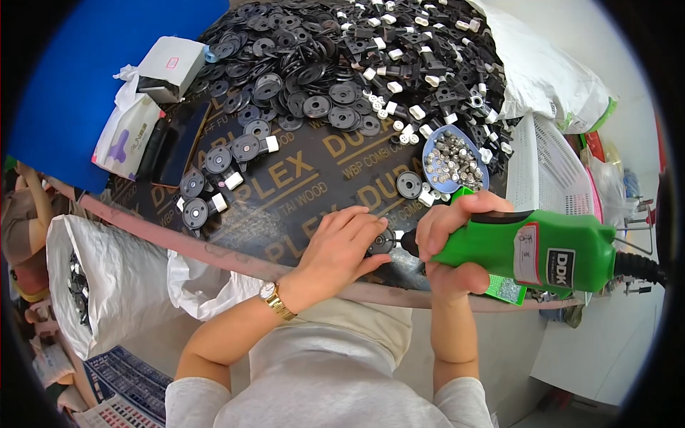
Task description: The person assembles plastic components by positioning parts together and driving screws into them using an electric screwdriver.
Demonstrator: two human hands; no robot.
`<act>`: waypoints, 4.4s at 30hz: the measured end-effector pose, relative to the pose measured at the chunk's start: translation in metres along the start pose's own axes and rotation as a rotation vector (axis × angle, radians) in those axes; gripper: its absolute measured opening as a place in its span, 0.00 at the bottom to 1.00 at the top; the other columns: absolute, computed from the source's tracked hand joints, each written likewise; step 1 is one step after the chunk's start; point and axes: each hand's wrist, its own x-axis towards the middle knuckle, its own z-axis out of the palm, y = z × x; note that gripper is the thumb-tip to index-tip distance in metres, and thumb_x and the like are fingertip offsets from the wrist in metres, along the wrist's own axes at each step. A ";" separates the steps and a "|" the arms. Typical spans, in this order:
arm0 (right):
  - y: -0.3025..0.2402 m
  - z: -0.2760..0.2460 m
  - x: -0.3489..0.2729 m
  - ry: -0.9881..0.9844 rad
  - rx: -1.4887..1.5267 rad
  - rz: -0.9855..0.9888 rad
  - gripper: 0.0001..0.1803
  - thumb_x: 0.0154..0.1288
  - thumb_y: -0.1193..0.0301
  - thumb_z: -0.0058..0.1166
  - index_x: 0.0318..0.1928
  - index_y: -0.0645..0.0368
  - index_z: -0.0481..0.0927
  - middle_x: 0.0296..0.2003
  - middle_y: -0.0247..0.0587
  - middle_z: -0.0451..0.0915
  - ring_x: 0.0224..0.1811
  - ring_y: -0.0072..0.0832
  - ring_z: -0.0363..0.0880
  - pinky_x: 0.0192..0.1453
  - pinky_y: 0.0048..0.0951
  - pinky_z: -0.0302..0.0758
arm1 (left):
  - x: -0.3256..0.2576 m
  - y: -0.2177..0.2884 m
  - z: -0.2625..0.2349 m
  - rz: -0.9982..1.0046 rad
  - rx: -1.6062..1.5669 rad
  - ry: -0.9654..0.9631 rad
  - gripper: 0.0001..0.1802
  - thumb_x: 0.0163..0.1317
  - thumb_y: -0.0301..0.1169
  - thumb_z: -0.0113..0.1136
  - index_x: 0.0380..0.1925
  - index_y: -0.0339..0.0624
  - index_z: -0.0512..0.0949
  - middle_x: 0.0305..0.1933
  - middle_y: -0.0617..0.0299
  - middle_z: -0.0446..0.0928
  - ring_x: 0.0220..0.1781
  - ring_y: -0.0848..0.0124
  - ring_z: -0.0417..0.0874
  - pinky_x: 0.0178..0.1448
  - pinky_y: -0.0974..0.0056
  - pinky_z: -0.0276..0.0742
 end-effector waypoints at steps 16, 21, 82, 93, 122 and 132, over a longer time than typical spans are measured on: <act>0.005 0.016 0.000 0.029 -0.215 0.151 0.35 0.48 0.51 0.66 0.44 0.62 0.64 0.17 0.34 0.67 0.14 0.19 0.61 0.17 0.19 0.59 | 0.000 0.002 0.000 -0.029 -0.083 -0.023 0.24 0.49 0.36 0.64 0.46 0.38 0.71 0.43 0.57 0.72 0.50 0.60 0.71 0.51 0.59 0.67; 0.007 0.027 -0.004 0.154 -0.356 0.085 0.25 0.53 0.65 0.64 0.43 0.64 0.64 0.18 0.35 0.66 0.15 0.20 0.62 0.20 0.20 0.62 | 0.001 0.003 0.003 -0.018 -0.086 0.017 0.23 0.49 0.36 0.64 0.43 0.38 0.70 0.41 0.57 0.71 0.47 0.60 0.71 0.50 0.59 0.67; -0.061 -0.079 -0.050 0.246 -0.152 -0.062 0.41 0.49 0.45 0.60 0.53 0.63 0.63 0.17 0.36 0.71 0.14 0.23 0.68 0.17 0.22 0.65 | -0.023 0.010 -0.036 0.050 0.414 -0.058 0.20 0.47 0.23 0.63 0.44 0.34 0.75 0.28 0.60 0.65 0.29 0.63 0.66 0.31 0.61 0.64; -0.053 -0.079 -0.051 0.230 -0.207 -0.038 0.39 0.49 0.46 0.60 0.50 0.64 0.64 0.17 0.36 0.72 0.15 0.21 0.69 0.18 0.20 0.66 | -0.019 0.016 -0.025 0.051 0.362 -0.038 0.21 0.44 0.23 0.66 0.42 0.35 0.76 0.28 0.62 0.67 0.29 0.66 0.68 0.30 0.63 0.64; 0.001 0.000 0.002 -0.049 -0.165 0.025 0.40 0.48 0.43 0.59 0.50 0.62 0.63 0.18 0.34 0.69 0.13 0.21 0.64 0.16 0.20 0.61 | -0.007 0.015 0.003 0.029 0.166 0.029 0.19 0.46 0.25 0.63 0.42 0.40 0.76 0.54 0.54 0.70 0.56 0.57 0.71 0.57 0.53 0.67; 0.007 0.029 -0.006 0.224 -0.371 0.078 0.32 0.53 0.55 0.64 0.46 0.65 0.64 0.19 0.35 0.69 0.18 0.21 0.66 0.22 0.20 0.64 | -0.008 0.011 0.003 0.032 0.050 0.071 0.16 0.48 0.26 0.62 0.40 0.37 0.77 0.51 0.49 0.72 0.49 0.54 0.73 0.53 0.54 0.70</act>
